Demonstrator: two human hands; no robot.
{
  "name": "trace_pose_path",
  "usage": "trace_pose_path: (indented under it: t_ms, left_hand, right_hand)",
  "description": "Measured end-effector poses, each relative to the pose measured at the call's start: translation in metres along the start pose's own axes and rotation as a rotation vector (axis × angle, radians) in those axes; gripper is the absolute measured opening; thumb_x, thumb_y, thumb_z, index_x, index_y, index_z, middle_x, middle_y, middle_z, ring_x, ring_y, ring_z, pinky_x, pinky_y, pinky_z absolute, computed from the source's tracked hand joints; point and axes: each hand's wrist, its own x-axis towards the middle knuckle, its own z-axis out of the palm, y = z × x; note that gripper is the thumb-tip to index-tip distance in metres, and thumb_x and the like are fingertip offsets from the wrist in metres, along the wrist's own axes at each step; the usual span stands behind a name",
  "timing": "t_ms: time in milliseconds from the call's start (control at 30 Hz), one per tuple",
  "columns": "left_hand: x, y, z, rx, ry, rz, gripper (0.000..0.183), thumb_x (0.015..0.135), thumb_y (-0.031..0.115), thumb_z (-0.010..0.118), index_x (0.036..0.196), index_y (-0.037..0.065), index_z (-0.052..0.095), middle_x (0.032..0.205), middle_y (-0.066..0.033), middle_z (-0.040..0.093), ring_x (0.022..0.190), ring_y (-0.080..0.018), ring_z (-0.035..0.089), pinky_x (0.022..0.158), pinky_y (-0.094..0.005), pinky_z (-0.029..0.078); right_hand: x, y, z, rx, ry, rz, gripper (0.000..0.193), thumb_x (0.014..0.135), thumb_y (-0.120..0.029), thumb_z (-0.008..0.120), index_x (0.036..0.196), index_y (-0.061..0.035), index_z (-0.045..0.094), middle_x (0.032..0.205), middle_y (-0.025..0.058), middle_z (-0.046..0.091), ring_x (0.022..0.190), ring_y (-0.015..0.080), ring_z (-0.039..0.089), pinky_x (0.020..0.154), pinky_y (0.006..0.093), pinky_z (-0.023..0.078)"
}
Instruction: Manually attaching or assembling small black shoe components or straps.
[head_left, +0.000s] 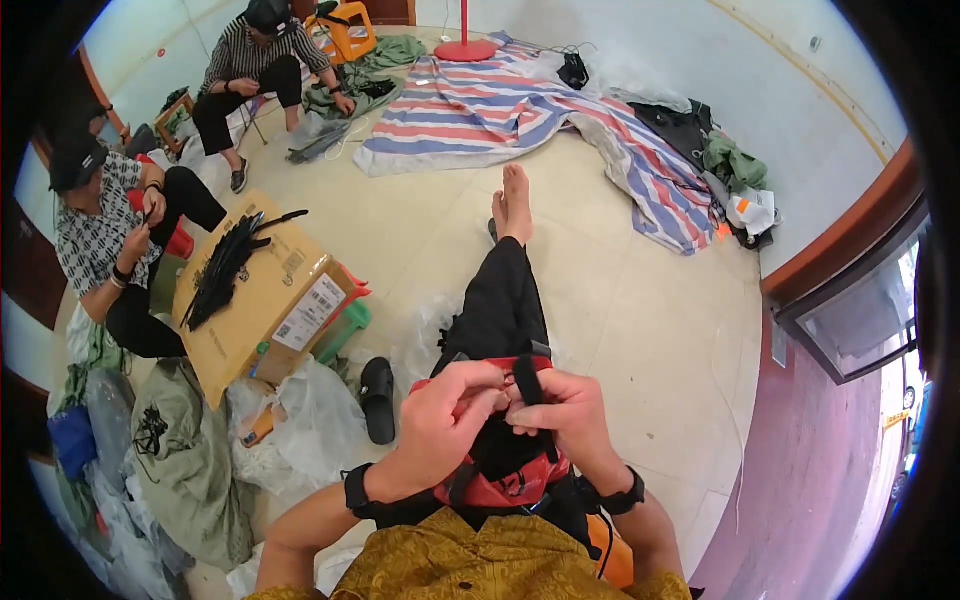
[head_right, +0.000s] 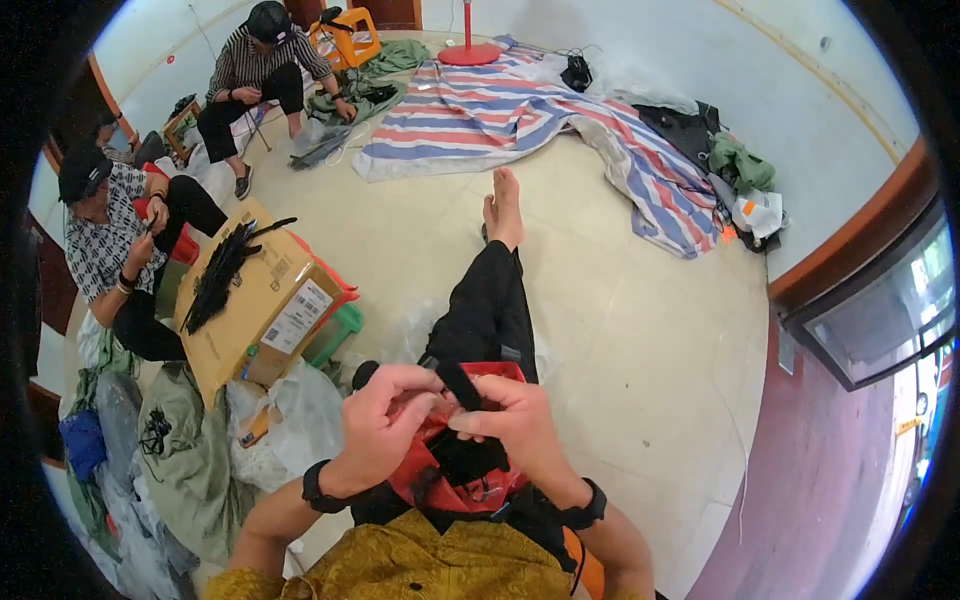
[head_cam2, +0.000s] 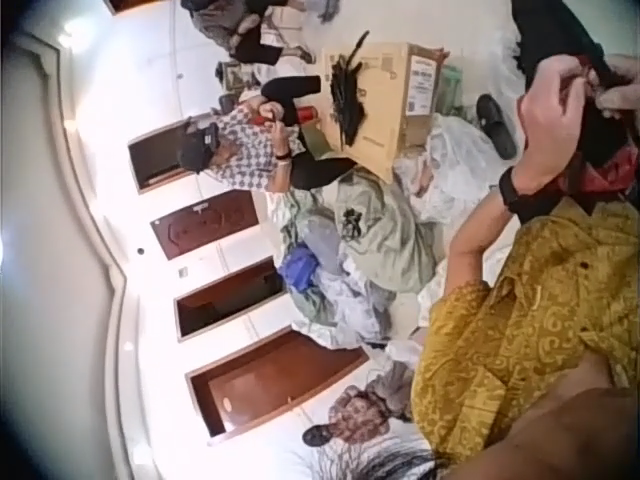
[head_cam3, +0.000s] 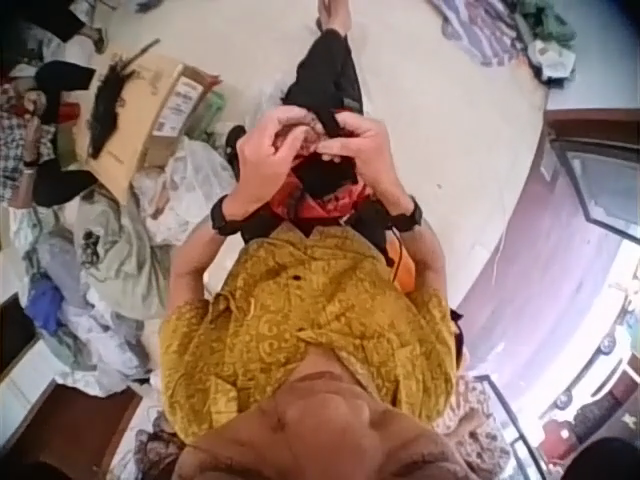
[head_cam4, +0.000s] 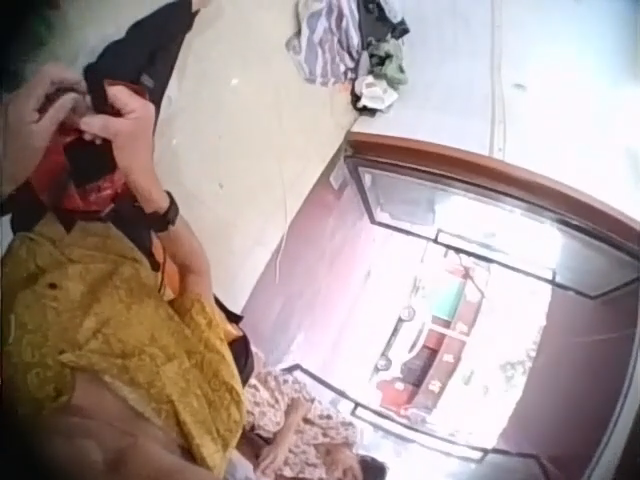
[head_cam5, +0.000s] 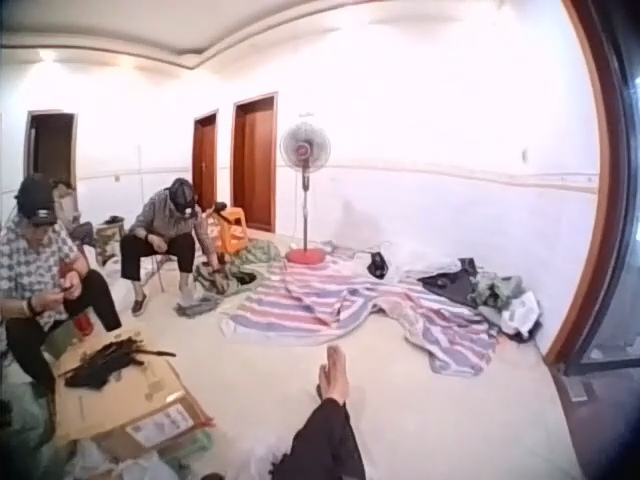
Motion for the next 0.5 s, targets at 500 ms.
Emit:
trace_pose_path:
  t_ms: [500]
  left_hand:
    - [-0.003,0.006,-0.014,0.367,-0.158,0.105,0.017,0.074,0.002,0.061,0.091,0.002,0.057,0.082,-0.0066,0.060,0.066,-0.0099,0.057,0.059,-0.0211,0.045]
  right_hand:
    - [0.004,0.014,0.007,-0.942,0.271,-0.854,0.026,0.059,-0.006,0.067,0.084,-0.0047,0.059,0.062,0.0054,0.053,0.055,0.0204,0.055,0.048,0.0297,0.043]
